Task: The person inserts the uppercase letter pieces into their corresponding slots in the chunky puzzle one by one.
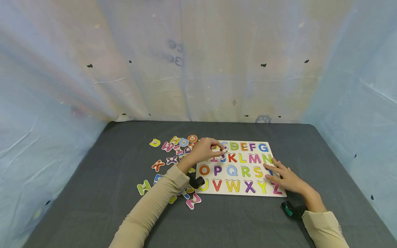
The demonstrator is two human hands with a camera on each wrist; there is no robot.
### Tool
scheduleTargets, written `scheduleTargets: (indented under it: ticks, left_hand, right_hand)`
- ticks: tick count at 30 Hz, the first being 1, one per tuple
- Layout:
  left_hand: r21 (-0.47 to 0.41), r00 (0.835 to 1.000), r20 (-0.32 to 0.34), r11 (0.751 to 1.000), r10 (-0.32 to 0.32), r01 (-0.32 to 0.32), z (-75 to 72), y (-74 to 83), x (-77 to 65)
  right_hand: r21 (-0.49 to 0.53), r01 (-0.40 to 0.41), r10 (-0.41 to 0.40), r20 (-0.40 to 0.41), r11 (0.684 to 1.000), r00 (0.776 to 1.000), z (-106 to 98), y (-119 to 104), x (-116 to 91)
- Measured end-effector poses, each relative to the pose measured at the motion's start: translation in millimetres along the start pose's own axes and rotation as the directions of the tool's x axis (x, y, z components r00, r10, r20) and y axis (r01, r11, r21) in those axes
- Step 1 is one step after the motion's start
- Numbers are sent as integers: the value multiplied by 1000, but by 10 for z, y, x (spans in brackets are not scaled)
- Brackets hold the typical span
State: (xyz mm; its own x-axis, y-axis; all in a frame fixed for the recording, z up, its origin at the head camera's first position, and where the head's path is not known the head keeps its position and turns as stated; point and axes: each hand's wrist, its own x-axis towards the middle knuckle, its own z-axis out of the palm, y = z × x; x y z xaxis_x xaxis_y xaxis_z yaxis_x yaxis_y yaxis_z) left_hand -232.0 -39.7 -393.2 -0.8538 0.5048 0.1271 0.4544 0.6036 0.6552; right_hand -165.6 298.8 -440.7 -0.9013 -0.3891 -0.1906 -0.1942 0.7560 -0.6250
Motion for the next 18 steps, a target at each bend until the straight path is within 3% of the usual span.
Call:
scheduleTargets:
  ticks: [7, 18]
  left_hand:
    - [-26, 1000, 17, 999, -24, 25, 134, 87, 169]
    - [23, 997, 33, 998, -65, 64, 440, 195, 492]
  right_hand:
    - [-7, 15, -15, -2, 1000, 1000, 7, 6, -5]
    - [-26, -2, 2, -10, 1000, 1000, 13, 1, 6]
